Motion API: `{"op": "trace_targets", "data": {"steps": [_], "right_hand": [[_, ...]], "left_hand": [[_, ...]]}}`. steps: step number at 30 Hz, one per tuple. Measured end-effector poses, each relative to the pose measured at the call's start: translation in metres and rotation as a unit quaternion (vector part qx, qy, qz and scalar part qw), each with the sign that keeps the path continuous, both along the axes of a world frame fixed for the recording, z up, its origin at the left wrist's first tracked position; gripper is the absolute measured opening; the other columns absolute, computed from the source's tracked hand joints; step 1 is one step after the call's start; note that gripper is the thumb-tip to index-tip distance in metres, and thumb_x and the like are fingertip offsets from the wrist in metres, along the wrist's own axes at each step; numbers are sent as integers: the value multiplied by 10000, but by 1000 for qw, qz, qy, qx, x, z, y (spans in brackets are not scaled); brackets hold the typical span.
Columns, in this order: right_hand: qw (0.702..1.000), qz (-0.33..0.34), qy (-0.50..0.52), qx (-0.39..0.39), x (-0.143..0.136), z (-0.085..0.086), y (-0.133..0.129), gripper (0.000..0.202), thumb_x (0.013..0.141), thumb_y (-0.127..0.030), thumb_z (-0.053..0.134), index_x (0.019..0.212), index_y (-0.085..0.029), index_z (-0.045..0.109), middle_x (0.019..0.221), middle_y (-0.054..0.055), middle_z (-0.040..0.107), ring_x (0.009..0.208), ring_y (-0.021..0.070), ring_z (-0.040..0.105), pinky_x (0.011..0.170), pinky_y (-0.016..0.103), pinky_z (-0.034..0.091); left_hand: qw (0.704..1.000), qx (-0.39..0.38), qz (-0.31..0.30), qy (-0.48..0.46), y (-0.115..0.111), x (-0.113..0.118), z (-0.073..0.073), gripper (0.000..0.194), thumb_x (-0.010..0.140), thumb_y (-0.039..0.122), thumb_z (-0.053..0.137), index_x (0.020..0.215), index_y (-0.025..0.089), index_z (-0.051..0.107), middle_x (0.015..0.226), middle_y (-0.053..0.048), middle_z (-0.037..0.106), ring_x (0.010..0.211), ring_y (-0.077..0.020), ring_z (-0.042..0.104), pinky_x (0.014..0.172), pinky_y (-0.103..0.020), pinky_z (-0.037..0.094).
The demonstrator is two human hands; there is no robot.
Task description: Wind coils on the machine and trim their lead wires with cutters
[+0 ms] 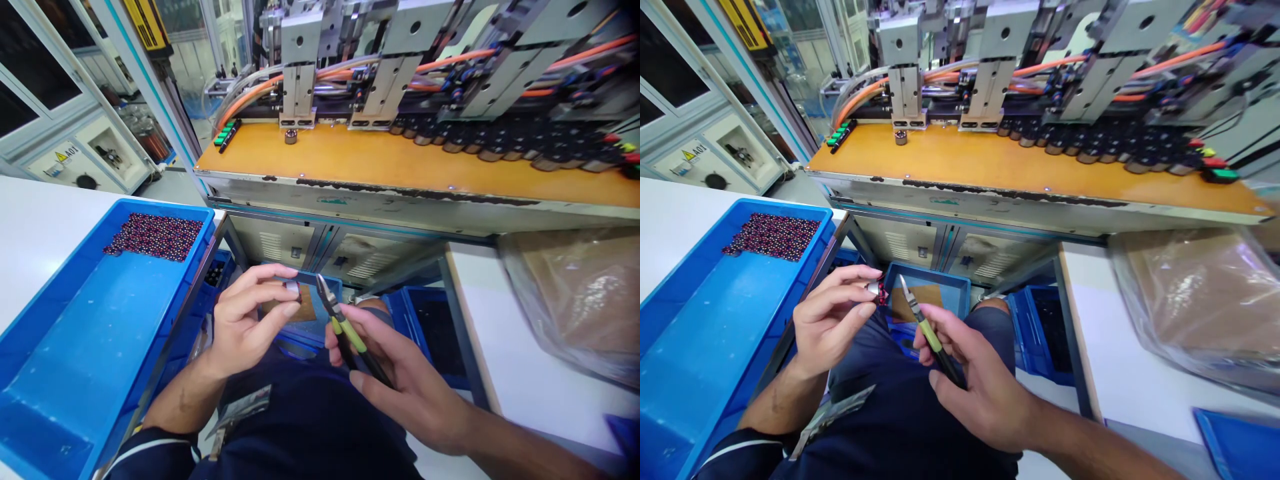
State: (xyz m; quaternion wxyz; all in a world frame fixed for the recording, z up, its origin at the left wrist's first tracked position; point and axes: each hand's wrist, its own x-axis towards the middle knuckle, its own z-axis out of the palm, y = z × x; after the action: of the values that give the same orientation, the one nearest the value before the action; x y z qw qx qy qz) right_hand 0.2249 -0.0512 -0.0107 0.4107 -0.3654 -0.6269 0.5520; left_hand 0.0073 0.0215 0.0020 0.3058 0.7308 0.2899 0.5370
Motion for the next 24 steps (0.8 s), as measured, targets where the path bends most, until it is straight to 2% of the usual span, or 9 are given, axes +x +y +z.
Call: {"op": "trace_targets", "data": {"steps": [3,7,14,24], "right_hand": [[999,20,-20,-27,10,3,-1,686,896,-31,484,1452,-398,316,1186,56,571,1080,129,613,1027,326,480],[998,55,-30,-31,18,11,-3,714,912,-38,457,1464,-450,271,1232,40,562,1154,127,586,1084,362,425],[996,80,-32,-29,15,16,-5,769,892,-11,457,1476,-469,255,1260,29,553,1168,129,582,1088,346,423],[995,90,16,-37,4,21,0,795,867,35,439,1470,-459,284,1174,24,553,1032,106,590,986,296,499]], "left_hand": [[999,20,-25,-36,2,-1,-3,423,730,-37,726,1049,210,601,1065,-66,692,1063,-218,677,847,-336,596],[993,-5,-62,-97,2,1,-5,620,696,-119,704,1136,243,458,1149,-53,659,1009,-198,712,799,-317,629],[993,14,-57,-103,0,1,-7,668,681,-166,682,1189,208,461,1120,-62,703,1032,-192,709,880,-340,619],[994,-12,-44,-95,-4,0,-9,602,720,-107,698,1181,211,477,1128,-66,712,1010,-189,718,845,-335,643]]}}
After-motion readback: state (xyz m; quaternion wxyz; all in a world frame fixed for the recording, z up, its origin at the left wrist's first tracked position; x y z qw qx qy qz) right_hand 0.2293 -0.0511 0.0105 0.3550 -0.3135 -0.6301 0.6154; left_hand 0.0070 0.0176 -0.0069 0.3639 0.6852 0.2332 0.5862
